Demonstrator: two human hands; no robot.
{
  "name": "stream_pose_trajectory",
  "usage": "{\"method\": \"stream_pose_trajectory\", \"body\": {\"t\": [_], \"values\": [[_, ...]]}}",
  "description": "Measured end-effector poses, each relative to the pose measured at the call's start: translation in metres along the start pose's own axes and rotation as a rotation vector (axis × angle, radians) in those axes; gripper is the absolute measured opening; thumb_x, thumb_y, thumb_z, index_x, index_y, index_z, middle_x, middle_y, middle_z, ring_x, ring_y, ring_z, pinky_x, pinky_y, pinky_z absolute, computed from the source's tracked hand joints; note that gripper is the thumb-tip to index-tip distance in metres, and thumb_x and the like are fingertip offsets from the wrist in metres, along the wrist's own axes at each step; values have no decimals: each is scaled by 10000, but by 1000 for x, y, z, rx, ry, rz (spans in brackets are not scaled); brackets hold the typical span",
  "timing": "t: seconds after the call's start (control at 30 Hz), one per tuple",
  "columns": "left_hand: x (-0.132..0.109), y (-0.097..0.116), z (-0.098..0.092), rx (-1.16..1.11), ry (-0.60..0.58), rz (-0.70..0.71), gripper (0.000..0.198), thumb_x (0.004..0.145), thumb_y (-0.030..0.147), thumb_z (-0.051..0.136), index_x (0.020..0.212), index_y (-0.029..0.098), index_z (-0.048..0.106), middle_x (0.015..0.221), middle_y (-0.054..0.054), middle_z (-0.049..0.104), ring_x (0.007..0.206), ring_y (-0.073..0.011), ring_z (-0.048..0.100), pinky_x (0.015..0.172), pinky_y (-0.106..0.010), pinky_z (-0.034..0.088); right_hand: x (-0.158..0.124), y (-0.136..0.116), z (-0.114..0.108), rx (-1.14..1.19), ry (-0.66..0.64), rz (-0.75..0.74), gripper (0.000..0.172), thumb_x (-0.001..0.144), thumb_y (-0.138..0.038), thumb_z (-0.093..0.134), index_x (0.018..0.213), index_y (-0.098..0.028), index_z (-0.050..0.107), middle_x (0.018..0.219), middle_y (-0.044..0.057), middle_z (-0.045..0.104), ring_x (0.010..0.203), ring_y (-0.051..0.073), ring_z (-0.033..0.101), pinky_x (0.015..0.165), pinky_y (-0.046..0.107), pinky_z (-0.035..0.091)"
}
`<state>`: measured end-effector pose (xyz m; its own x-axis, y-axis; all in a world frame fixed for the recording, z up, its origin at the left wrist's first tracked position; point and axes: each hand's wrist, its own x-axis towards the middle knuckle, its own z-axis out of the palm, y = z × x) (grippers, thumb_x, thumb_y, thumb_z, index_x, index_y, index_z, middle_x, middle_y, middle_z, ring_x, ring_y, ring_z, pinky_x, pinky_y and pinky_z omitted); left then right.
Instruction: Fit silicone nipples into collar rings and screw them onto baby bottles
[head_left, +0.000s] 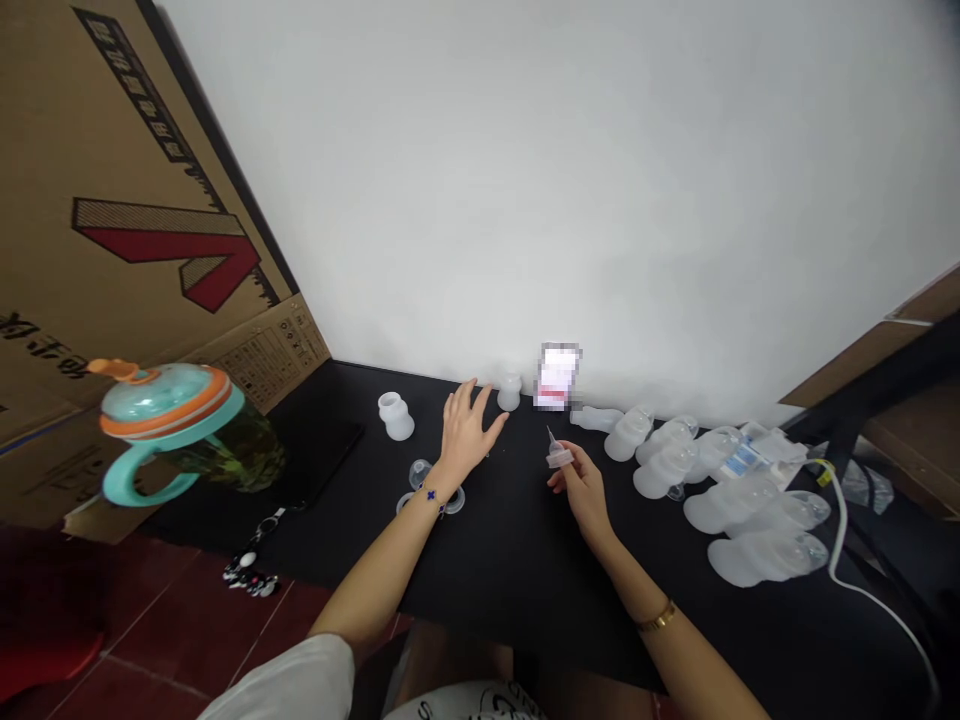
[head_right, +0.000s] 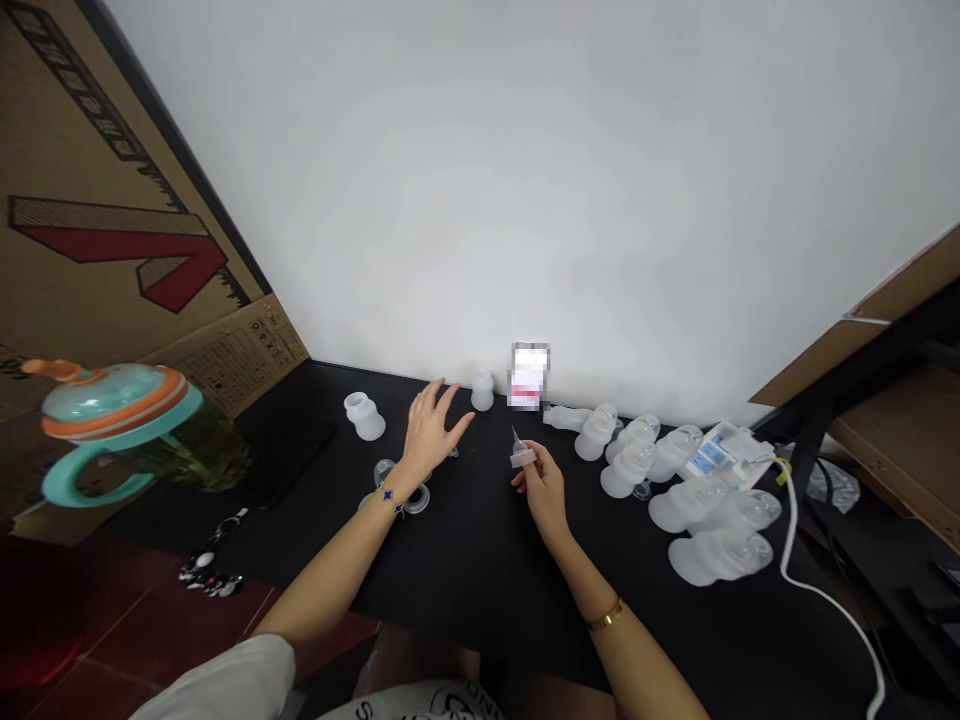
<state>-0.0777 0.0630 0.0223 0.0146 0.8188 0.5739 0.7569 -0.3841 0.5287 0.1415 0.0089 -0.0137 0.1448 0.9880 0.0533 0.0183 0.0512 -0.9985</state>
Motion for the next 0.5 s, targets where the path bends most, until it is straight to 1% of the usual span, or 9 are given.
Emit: {"method": "stream_pose_trajectory", "body": {"t": [0.13,0.2,0.27,0.33,0.4,0.47,0.5], "values": [[7,0,16,-46,-83,-19,700,865,562,661,1476,268,485,1588,-172,375,1497,-383,279,1209,-597,166,1,0,0,13,11,12,463,805,-507,658,1118,-165,660,842,41,708,528,130,611,478,246,471],[13,0,24,-62,-124,-29,746,857,562,671,1506,271,446,1603,-181,347,1512,-394,243,1201,-615,158,2,0,0,25,15,15,466,799,-500,658,1120,-162,657,857,45,713,523,127,610,472,243,467],[19,0,31,-72,-141,-29,738,866,525,676,1512,263,435,1615,-193,321,1518,-408,221,1191,-631,152,3,1,0,37,16,23,469,789,-499,665,1111,-159,659,841,41,713,516,126,608,465,240,461],[25,0,38,-79,-141,-36,679,873,476,681,1479,251,473,1617,-199,312,1519,-420,211,1185,-642,148,4,2,0,51,19,37,474,772,-505,680,1095,-159,664,815,34,711,503,126,602,454,237,451],[29,0,42,-107,-120,-44,550,879,417,681,1382,234,557,1607,-193,338,1520,-409,216,1193,-621,153,5,3,0,71,20,48,482,755,-512,694,1087,-163,670,815,34,713,496,125,601,444,234,444],[32,0,42,-177,-93,-48,340,895,355,658,1203,211,642,1559,-182,422,1510,-377,263,1207,-570,180,6,4,-1,99,22,68,483,741,-507,708,1080,-165,674,815,34,715,494,126,606,442,234,448],[32,0,40,-232,-83,-54,232,901,332,644,1095,205,661,1506,-177,490,1490,-361,315,1207,-541,206,6,4,-1,118,20,85,480,737,-502,714,1077,-166,676,816,35,717,495,127,610,445,235,453]]}}
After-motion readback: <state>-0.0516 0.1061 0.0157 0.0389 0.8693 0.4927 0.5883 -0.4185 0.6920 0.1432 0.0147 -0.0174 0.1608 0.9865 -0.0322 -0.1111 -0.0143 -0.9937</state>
